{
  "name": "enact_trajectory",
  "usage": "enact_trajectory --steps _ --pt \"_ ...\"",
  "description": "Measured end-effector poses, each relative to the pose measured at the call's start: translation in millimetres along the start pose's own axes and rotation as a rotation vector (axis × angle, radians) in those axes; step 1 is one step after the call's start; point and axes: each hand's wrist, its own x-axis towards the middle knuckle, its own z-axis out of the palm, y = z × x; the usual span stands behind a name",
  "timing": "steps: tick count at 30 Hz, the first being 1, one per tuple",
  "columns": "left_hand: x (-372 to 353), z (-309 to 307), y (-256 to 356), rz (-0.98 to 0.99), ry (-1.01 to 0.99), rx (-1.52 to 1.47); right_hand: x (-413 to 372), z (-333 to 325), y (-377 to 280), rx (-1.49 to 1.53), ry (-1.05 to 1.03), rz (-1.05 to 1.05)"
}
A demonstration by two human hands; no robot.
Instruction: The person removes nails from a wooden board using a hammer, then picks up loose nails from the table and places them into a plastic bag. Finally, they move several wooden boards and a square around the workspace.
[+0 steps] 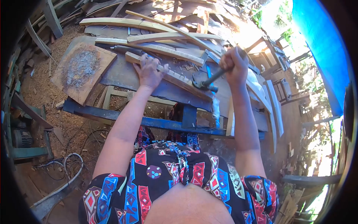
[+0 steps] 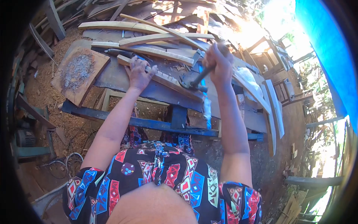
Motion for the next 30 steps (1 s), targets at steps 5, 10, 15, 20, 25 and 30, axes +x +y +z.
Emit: enact_trajectory --steps 5,10,15,20,25,30 --pt "-1 -7 8 0.03 -0.03 0.065 -5 12 -2 -0.033 0.082 0.031" --pt "-1 -8 9 0.017 -0.027 0.07 -13 82 11 -0.465 -0.05 0.027" --pt "1 -6 9 0.012 -0.021 0.111 -3 88 20 -0.504 -0.064 0.023" --pt "1 -2 0 0.034 -0.035 0.113 -15 -73 4 0.298 0.222 0.018" --pt "1 -1 2 0.007 -0.097 0.151 -59 -113 -7 0.237 0.554 -0.097" --pt "-1 -1 1 0.054 -0.062 0.071 -53 -100 2 0.138 0.495 -0.064"
